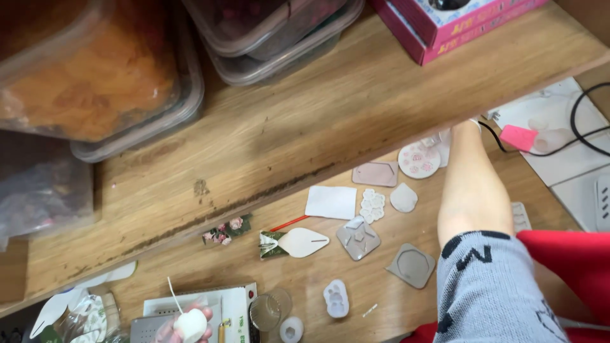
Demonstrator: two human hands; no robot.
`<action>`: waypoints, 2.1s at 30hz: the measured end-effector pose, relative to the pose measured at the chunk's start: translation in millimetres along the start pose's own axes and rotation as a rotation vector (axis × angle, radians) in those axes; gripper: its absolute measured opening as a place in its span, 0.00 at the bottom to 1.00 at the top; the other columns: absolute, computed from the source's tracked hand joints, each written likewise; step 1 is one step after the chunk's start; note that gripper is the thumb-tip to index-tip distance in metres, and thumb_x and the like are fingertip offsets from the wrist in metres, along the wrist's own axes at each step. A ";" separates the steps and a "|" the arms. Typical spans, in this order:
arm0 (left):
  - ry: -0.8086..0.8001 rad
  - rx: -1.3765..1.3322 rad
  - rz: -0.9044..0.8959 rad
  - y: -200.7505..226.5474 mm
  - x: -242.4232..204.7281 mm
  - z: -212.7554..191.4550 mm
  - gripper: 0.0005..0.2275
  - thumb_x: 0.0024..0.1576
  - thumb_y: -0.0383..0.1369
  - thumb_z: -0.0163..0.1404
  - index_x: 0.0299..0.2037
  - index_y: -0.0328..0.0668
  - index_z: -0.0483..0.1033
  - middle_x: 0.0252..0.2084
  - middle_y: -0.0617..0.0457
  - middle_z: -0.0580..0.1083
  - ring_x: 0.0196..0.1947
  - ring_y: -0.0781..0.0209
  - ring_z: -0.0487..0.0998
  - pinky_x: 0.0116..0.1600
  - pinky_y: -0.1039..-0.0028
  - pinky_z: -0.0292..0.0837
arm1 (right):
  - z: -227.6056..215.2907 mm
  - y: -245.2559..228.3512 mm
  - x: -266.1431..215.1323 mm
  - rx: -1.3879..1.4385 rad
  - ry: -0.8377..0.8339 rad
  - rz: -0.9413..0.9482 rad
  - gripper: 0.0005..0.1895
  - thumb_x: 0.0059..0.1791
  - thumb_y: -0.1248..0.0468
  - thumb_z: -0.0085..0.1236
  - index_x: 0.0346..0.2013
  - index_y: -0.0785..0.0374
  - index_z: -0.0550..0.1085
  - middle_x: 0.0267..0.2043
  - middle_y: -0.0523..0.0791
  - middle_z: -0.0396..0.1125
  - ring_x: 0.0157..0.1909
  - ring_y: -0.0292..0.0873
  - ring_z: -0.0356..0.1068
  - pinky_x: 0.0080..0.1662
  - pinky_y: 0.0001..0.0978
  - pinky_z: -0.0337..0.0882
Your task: Preparing and finishing decorative candles by trimming wicks, heat-treating surfaces, and dipping them in melted wax.
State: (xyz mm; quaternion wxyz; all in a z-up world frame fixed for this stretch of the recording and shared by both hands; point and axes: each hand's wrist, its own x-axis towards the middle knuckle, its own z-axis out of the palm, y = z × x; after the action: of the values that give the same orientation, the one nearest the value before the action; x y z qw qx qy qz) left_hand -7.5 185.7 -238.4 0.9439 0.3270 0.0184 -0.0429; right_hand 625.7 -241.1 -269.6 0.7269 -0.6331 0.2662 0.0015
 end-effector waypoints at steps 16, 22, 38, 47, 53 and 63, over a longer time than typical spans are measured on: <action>0.441 0.041 -0.118 -9.1 92.8 188.8 0.24 0.57 0.27 0.50 0.63 0.19 0.65 0.56 0.35 0.73 0.46 0.54 0.77 0.53 0.71 0.74 | -54.5 -12.4 -302.3 0.505 -0.749 0.169 0.39 0.40 0.76 0.53 0.67 0.60 0.60 0.42 0.48 0.69 0.37 0.44 0.71 0.44 0.36 0.75; 0.565 -0.045 -0.071 -20.6 103.4 179.7 0.13 0.57 0.27 0.55 0.52 0.32 0.75 0.45 0.45 0.80 0.44 0.53 0.83 0.53 0.66 0.81 | -53.5 24.7 -375.4 0.330 -0.559 0.286 0.17 0.51 0.49 0.54 0.43 0.58 0.72 0.35 0.50 0.73 0.32 0.48 0.77 0.36 0.38 0.80; 0.470 -0.135 -0.046 -39.3 115.1 179.7 0.13 0.57 0.29 0.57 0.50 0.33 0.76 0.45 0.36 0.79 0.40 0.50 0.83 0.47 0.70 0.83 | -85.1 47.4 -348.9 0.461 -0.572 0.414 0.17 0.51 0.53 0.57 0.45 0.63 0.73 0.43 0.51 0.77 0.44 0.53 0.79 0.53 0.56 0.78; 0.491 -0.156 -0.051 -57.6 139.1 169.1 0.14 0.56 0.30 0.60 0.50 0.34 0.77 0.46 0.36 0.78 0.42 0.48 0.83 0.49 0.70 0.83 | -69.0 -6.1 -366.2 0.437 -0.336 0.301 0.37 0.39 0.26 0.45 0.22 0.58 0.72 0.22 0.47 0.68 0.22 0.45 0.70 0.27 0.38 0.75; 0.368 -0.293 -0.092 -58.1 146.2 174.5 0.15 0.56 0.28 0.57 0.49 0.24 0.74 0.44 0.40 0.76 0.42 0.56 0.79 0.53 0.77 0.79 | -76.8 -13.3 -350.1 0.544 -0.427 0.345 0.33 0.39 0.32 0.40 0.30 0.59 0.68 0.27 0.42 0.63 0.26 0.38 0.63 0.30 0.29 0.65; 0.468 -0.373 -0.047 -76.3 165.2 145.8 0.11 0.54 0.27 0.59 0.46 0.30 0.77 0.42 0.43 0.78 0.43 0.56 0.80 0.50 0.78 0.80 | -77.4 -23.7 -375.6 0.513 -0.479 0.261 0.24 0.44 0.54 0.68 0.47 0.61 0.71 0.38 0.40 0.72 0.39 0.33 0.73 0.46 0.20 0.77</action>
State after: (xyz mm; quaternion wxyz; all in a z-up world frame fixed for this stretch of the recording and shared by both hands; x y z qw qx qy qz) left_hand 150.9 24.3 -181.2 0.9566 0.1483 0.2504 0.0160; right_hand 281.6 -191.3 -106.1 0.8973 -0.3728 0.1586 0.1756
